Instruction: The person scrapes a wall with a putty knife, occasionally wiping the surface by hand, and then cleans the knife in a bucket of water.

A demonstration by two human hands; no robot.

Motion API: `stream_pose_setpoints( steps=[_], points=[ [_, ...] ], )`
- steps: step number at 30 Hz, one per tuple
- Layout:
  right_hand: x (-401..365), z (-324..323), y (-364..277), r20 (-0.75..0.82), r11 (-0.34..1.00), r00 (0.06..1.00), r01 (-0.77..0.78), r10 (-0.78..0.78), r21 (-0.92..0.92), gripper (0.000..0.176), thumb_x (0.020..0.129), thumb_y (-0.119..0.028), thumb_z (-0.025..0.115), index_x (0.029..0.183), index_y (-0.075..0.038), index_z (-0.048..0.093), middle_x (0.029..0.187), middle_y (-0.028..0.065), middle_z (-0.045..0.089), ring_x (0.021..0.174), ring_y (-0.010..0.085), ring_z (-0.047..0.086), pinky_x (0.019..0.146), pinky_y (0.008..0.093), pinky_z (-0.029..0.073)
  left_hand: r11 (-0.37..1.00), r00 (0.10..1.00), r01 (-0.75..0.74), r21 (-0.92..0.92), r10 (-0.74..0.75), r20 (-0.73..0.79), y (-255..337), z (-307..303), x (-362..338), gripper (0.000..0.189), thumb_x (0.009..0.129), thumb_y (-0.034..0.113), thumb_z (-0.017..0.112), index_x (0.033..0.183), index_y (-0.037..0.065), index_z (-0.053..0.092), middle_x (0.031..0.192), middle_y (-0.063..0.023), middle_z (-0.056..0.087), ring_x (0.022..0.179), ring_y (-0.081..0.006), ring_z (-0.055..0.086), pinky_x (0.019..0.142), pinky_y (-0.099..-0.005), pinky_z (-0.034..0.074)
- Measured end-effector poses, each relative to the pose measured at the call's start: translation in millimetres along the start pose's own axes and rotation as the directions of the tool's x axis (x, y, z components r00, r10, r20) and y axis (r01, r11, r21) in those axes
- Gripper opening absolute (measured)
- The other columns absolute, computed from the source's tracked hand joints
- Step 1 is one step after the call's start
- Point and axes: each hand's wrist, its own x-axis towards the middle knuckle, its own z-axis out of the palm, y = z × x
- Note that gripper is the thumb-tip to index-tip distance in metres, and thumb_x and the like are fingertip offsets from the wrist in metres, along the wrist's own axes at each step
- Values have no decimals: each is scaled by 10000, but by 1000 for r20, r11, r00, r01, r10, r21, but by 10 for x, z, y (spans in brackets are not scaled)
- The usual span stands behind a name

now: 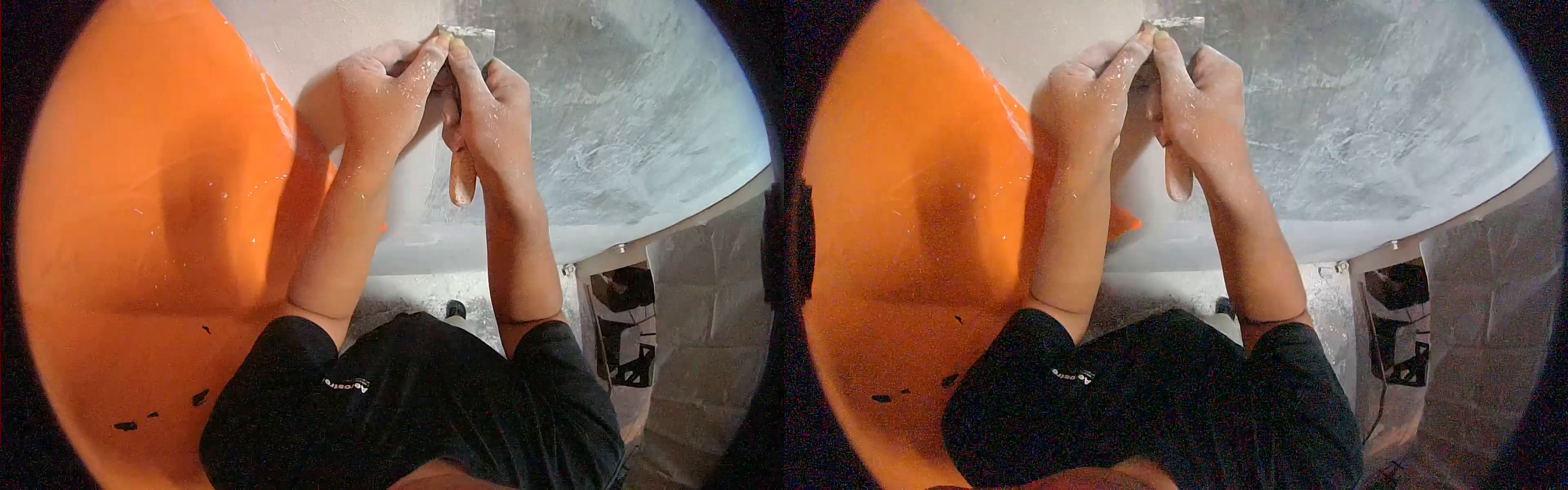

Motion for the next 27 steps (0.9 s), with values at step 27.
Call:
stream_pose_setpoints(
  steps=[27],
  points=[
    [-46,-1,228,-73,995,997,-36,29,-94,439,979,-316,620,667,-14,553,493,50,536,377,102,489,336,269,372,994,996,-94,-50,94,-5,-271,181,-128,348,975,218,625,750,-43,674,555,-7,574,522,-55,486,447,-270,377]
  ],
)
